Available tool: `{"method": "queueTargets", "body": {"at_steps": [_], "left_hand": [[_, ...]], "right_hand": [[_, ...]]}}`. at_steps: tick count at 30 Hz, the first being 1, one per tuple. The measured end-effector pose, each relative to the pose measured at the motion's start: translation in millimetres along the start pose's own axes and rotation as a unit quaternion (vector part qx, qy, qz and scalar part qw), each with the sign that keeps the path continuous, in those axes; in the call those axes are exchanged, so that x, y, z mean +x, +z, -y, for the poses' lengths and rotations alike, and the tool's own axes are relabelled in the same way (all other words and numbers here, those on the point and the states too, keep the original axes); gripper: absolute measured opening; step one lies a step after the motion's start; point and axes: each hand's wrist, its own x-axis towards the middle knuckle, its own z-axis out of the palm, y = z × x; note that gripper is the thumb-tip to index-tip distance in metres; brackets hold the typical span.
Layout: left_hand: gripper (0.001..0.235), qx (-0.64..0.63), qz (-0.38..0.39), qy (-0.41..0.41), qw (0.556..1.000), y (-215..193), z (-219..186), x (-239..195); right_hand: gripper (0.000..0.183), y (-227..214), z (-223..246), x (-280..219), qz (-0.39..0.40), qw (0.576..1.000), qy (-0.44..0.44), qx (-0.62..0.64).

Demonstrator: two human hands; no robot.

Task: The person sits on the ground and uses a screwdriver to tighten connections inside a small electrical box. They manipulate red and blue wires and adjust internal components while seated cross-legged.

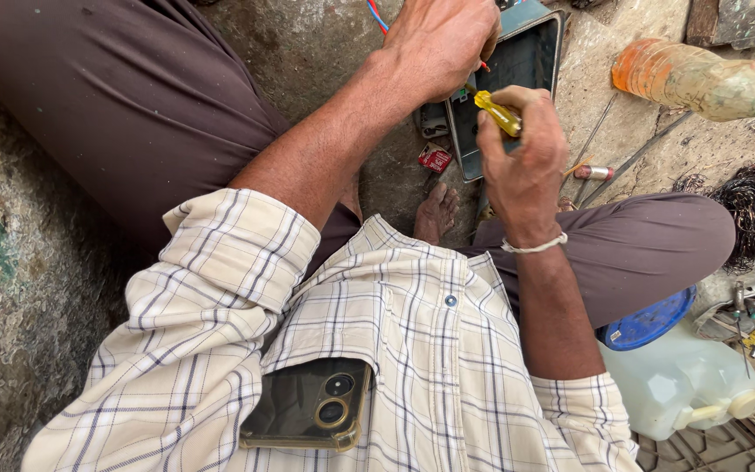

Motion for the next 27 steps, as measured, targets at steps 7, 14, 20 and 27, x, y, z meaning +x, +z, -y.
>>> {"method": "queueTargets", "body": {"at_steps": [7,14,20,27], "left_hand": [[0.006,0.01,0.005,-0.005,1.0,-0.1,-2.4,-1.9],[0.006,-0.012,0.007,-0.008,1.0,-3.3,-4.8,-2.1],[0.006,-0.002,0.023,0.007,1.0,-8.0,-4.8,-3.0],[0.006,0.059,0.0,0.05,0.997,-11.6,-4.3,-7.7]], "right_hand": [[0.036,-34.0,-72.7,12.5,-0.135,0.981,0.126,-0.056],[0.021,-34.5,-112.3,19.4,-0.056,0.922,0.286,0.254],[0.063,-3.1,-143.5,20.7,0.127,0.985,0.088,-0.074],[0.02,12.8,-153.6,18.6,0.163,0.963,0.212,-0.028]]}}
